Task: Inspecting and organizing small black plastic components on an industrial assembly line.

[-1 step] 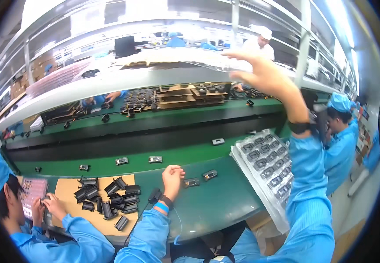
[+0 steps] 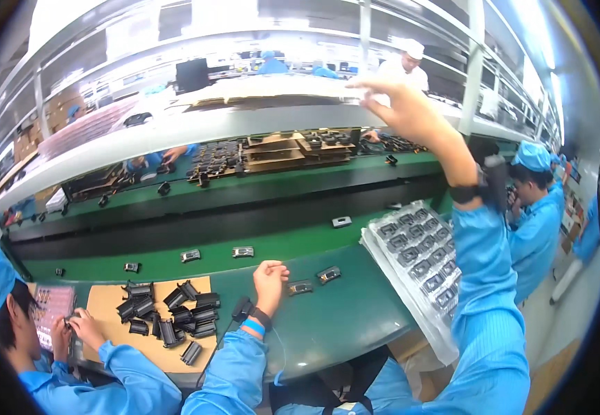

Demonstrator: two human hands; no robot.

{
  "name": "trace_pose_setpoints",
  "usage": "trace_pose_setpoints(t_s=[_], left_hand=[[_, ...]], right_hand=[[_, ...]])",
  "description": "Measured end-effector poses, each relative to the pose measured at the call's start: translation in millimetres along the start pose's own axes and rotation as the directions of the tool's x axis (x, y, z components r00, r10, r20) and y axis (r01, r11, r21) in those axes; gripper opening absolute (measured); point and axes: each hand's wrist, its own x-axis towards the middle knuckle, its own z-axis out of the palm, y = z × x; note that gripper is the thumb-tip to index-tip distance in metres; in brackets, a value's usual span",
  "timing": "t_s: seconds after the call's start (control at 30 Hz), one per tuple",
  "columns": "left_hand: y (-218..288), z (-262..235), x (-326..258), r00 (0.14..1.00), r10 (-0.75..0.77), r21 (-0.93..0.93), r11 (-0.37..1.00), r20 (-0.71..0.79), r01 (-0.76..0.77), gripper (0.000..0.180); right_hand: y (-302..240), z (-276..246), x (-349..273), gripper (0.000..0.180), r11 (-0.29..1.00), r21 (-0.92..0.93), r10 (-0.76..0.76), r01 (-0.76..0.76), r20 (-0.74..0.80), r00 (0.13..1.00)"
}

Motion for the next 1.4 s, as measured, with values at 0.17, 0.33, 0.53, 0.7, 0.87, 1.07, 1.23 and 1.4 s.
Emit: trace_pose_setpoints(t_s=[0.17, 0.33, 0.53, 0.7, 0.87, 1.07, 1.23, 1.4], left_hand=[[4, 2, 2, 1.000, -0.013, -0.013, 1.000, 0.018, 0.013, 0.011], [6, -1, -1, 1.000, -0.019, -0.009, 1.000, 0.017, 0.019, 0.011], [7, 0, -2, 0.999, -0.024, 0.036, 0.999, 0.024, 0.023, 0.010], [10, 0, -7, 0.999, -0.025, 0.003, 1.000, 0.023, 0.025, 0.010], [8, 0, -6, 0.999, -0.008, 0.039, 0.999, 0.049, 0.006, 0.010], [18, 2, -4, 0.999, 0.005, 0.054, 0.999, 0.053, -0.007, 0.010], [11, 1, -1, 0.998, -0.019, 0.051, 0.999, 0.052, 0.017, 0.011], [16, 6, -3, 0.998, -0.026, 0.057, 0.998, 0.054, 0.023, 0.011]], right_hand=[[59, -22, 10, 0.023, 0.964, -0.258, -0.027, -0.056, -0.308, 0.951], [90, -32, -13, 0.017, 0.930, -0.356, -0.071, -0.087, -0.407, 0.911], [144, -1, -44, 0.020, 0.927, -0.358, -0.013, -0.113, -0.331, 0.944], [163, 15, -60, 0.026, 0.950, -0.253, 0.122, -0.182, -0.234, 0.964], [159, 13, -64, 0.047, 0.986, -0.096, 0.131, -0.134, -0.040, 0.991], [86, 35, -12, 0.039, 0.986, -0.126, -0.141, 0.105, -0.321, 0.937], [62, 77, 37, 0.029, 0.998, 0.070, 0.010, 0.002, -0.177, 0.984], [59, 97, 39, 0.026, 0.940, 0.225, -0.196, 0.256, -0.256, 0.946]])
